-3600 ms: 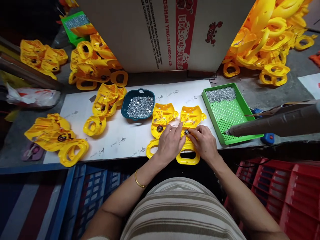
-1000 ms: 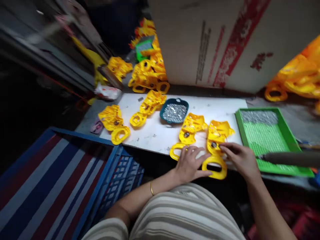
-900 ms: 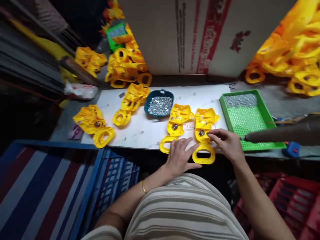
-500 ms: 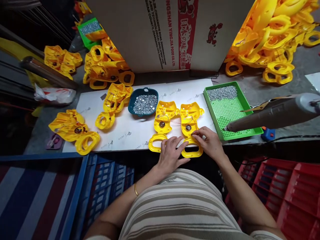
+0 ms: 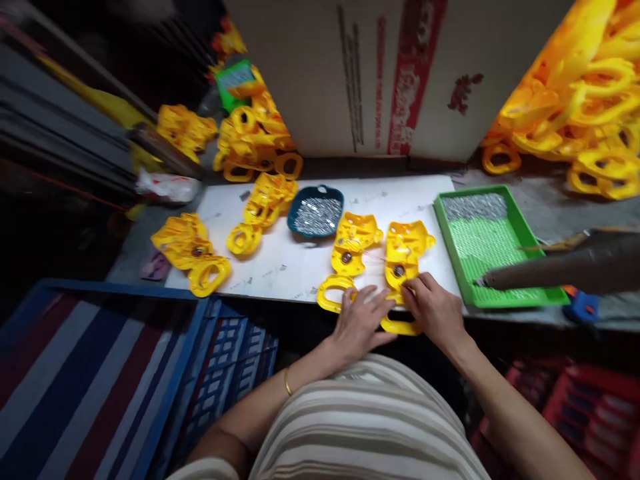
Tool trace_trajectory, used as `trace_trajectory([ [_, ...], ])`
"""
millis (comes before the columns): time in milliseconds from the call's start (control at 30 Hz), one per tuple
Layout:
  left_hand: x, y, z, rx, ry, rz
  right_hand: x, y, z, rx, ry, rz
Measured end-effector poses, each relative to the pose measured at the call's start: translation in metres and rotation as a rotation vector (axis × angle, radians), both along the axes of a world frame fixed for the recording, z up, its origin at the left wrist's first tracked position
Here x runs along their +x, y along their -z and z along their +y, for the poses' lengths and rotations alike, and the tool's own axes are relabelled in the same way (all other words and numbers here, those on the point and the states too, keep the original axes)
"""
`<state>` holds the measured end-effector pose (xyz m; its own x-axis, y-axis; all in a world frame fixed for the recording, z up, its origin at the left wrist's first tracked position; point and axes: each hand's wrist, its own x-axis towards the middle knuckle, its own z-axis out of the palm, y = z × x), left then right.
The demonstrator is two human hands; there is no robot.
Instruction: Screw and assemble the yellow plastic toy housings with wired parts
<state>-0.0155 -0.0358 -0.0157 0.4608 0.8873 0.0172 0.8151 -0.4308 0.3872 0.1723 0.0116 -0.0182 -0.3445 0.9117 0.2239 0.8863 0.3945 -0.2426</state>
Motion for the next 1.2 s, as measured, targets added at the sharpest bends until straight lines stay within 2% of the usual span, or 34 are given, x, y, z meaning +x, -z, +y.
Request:
trace_trajectory([
  [167,0.000,0.016,0.000,0.080,0.038,-0.035,0.014,0.022,-0.003,0.286,-0.164,-0.043],
  [333,0.001,0.022,0.001,0.171,0.034,-0.042,0.028,0.036,-0.015,0.256,-0.230,-0.159],
  [433,0.005,0.024,0.001,0.156,0.035,-0.055,0.034,0.042,-0.020,0.267,-0.346,-0.222],
  [533,0.010,0.026,0.001,0.148,0.024,-0.051,0.038,0.046,-0.015,0.250,-0.385,-0.248],
  [633,0.013,0.023,-0.001,0.172,0.000,-0.031,0.042,0.040,-0.003,0.268,-0.380,-0.202],
  [733,0.001,0.015,-0.004,0.279,-0.051,-0.088,0.045,0.025,0.006,0.226,-0.294,-0.192],
  [767,-0.007,0.012,-0.005,0.325,-0.105,-0.125,0.046,0.019,0.008,0.193,-0.252,-0.199],
  [833,-0.026,0.007,-0.005,0.369,-0.296,-0.161,0.046,0.008,0.010,0.140,-0.157,-0.197],
  [900,-0.046,0.006,-0.003,0.342,-0.484,-0.137,0.042,-0.001,0.009,0.151,-0.060,-0.134],
  [967,-0.058,0.008,-0.002,0.279,-0.567,-0.116,0.032,-0.009,0.006,0.181,-0.027,0.018],
  [1033,-0.062,0.011,-0.002,0.208,-0.552,-0.126,0.015,-0.013,0.004,0.135,-0.052,0.208],
  [1100,-0.058,0.014,-0.005,0.165,-0.513,-0.142,-0.006,-0.014,0.005,0.019,-0.073,0.350],
  [1200,-0.051,0.016,-0.009,0.152,-0.479,-0.141,-0.036,-0.013,0.015,-0.080,-0.058,0.409],
])
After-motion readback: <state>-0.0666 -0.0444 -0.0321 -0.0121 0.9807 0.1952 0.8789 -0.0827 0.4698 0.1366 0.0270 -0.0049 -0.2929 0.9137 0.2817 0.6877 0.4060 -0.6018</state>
